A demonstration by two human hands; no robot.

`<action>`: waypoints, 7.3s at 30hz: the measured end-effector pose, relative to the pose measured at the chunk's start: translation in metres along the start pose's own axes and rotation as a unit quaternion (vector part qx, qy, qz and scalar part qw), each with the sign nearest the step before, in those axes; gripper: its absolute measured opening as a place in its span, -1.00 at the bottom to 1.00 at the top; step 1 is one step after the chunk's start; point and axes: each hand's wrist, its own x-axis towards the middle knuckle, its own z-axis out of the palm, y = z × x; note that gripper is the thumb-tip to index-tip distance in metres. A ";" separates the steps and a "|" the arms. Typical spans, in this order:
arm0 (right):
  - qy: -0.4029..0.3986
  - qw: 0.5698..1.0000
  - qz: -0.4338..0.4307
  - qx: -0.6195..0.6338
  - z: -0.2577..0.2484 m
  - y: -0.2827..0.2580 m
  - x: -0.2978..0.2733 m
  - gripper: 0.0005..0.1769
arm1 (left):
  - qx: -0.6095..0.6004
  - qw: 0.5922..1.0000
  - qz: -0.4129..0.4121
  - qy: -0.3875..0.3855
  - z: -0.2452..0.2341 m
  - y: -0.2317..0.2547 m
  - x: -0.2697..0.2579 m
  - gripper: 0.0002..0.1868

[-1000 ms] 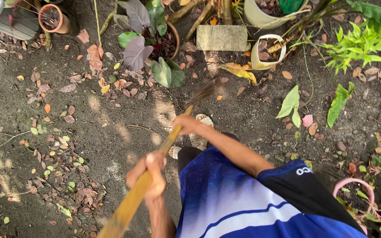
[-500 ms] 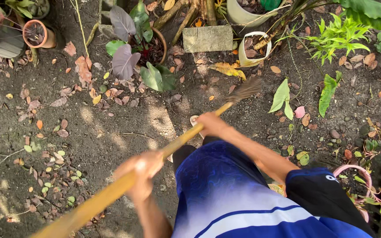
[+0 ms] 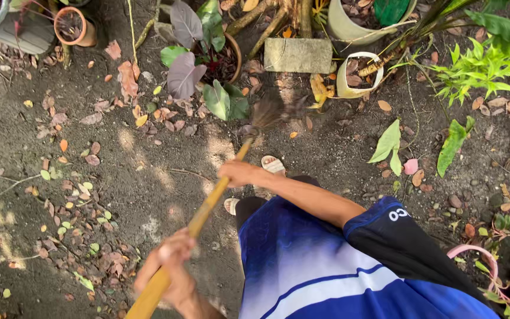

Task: The person sweeps dry leaves on a garden path using a traditional broom. They move along the path, gathering leaves into piles while navigating around potted plants.

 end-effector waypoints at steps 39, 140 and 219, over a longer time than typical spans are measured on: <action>0.000 0.993 0.119 -0.020 -0.018 -0.058 -0.100 -0.96 | -0.221 0.972 -0.070 -0.034 -0.023 -0.009 -0.010 -0.55; -0.169 0.979 -0.108 -0.026 0.208 -0.179 0.438 -0.54 | 0.021 0.952 0.062 0.298 -0.371 -0.089 0.136 -0.44; -0.244 0.939 -0.238 0.055 0.171 -0.169 0.679 -0.58 | -0.023 0.886 0.136 0.442 -0.380 -0.131 0.339 -0.60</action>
